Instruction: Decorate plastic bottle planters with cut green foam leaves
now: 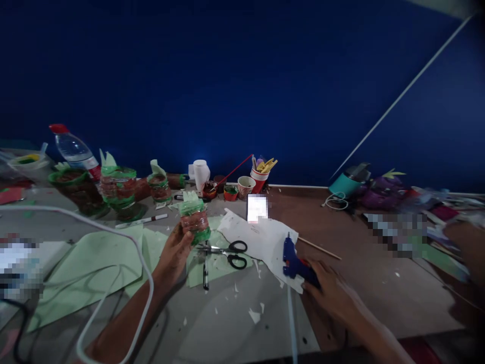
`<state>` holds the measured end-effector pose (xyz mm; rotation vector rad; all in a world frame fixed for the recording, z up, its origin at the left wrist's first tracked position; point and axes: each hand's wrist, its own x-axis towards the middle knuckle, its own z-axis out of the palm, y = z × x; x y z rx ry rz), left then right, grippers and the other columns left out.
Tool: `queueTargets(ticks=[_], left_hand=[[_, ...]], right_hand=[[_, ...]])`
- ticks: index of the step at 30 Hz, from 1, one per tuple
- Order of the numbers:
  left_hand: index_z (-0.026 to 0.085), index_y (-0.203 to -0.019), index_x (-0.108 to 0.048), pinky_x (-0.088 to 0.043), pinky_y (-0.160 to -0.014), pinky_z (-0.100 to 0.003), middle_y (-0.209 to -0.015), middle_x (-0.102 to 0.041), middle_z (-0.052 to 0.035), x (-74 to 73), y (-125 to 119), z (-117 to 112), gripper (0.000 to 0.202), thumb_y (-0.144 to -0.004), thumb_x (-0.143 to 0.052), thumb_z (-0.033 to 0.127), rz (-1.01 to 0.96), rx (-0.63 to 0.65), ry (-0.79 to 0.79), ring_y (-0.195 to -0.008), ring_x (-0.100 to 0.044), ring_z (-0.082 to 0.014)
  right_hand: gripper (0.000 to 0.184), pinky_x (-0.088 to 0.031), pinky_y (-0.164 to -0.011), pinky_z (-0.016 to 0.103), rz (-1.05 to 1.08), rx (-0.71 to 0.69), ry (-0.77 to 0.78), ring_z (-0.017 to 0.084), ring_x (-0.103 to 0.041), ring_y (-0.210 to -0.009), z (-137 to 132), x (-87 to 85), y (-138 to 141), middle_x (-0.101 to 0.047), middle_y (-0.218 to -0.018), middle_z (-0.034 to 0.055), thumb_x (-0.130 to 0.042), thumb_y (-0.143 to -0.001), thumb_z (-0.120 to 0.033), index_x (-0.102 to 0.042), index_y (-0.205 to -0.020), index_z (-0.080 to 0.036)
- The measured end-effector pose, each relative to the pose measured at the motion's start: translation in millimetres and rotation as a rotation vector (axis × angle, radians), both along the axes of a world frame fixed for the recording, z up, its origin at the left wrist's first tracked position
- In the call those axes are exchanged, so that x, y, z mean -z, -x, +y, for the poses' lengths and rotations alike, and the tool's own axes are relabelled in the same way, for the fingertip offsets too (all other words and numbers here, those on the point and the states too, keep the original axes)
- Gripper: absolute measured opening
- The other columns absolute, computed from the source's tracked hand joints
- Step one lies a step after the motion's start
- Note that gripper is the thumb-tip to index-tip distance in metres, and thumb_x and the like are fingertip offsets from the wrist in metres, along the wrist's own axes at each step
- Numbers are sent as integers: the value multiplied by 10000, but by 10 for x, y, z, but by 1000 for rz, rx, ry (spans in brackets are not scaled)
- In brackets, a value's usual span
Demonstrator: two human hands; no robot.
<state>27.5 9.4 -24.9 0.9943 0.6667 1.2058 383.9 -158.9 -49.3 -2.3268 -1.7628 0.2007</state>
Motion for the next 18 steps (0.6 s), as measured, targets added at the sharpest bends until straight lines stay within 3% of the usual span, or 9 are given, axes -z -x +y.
queueTargets(ticks=[6, 9, 12, 14, 16, 18], left_hand=[[258, -1132, -601, -445, -909, -335, -1262, -587, -59, 8, 8, 41, 422, -745, -693, 401, 3, -7, 12, -1144, -533, -235], [255, -1131, -604, -435, -930, -342, -1264, -584, -58, -15, 4, 39, 425, -741, -698, 397, 0, -11, -4, -1153, -525, -237], [258, -1151, -590, -430, -942, -359, -1273, -575, -59, -27, 3, 27, 433, -751, -686, 396, -1, -11, -2, -1173, -509, -246], [258, -1164, -583, -420, -954, -368, -1275, -572, -63, -21, -2, 20, 440, -758, -677, 400, -1, -5, -4, -1176, -505, -251], [259, -1158, -589, -410, -965, -361, -1271, -574, -62, -5, -13, 13, 427, -764, -671, 399, 7, 0, 0, -1175, -506, -247], [250, -1145, -599, -402, -974, -349, -1280, -568, -68, 19, -26, 11, 407, -771, -664, 397, 23, -4, 5, -1189, -496, -245]], right_hand=[[570, -402, -932, 439, 33, -71, 107, 297, -534, -1120, 58, -192, 180, -590, -1207, 139, -497, -795, -201, -417, -1358, -175], [534, -409, -943, 445, 63, -125, 81, 292, -507, -1157, 22, -177, 141, -558, -1253, 148, -427, -831, -186, -409, -1364, -164], [498, -373, -1006, 458, 148, -143, -49, 276, -454, -1229, -63, -97, 40, -500, -1329, 139, -367, -885, -249, -375, -1378, -182], [505, -333, -1045, 472, 254, -73, -192, 282, -420, -1263, -100, -105, -6, -469, -1358, 145, -382, -891, -333, -364, -1373, -181], [523, -352, -1028, 477, 432, 56, -345, 296, -451, -1231, -88, -210, 4, -498, -1316, 151, -425, -868, -413, -387, -1341, -193], [464, -433, -930, 451, 712, 153, -467, 289, -564, -1061, -14, -402, 87, -596, -1132, 136, -459, -843, -455, -466, -1252, -236]])
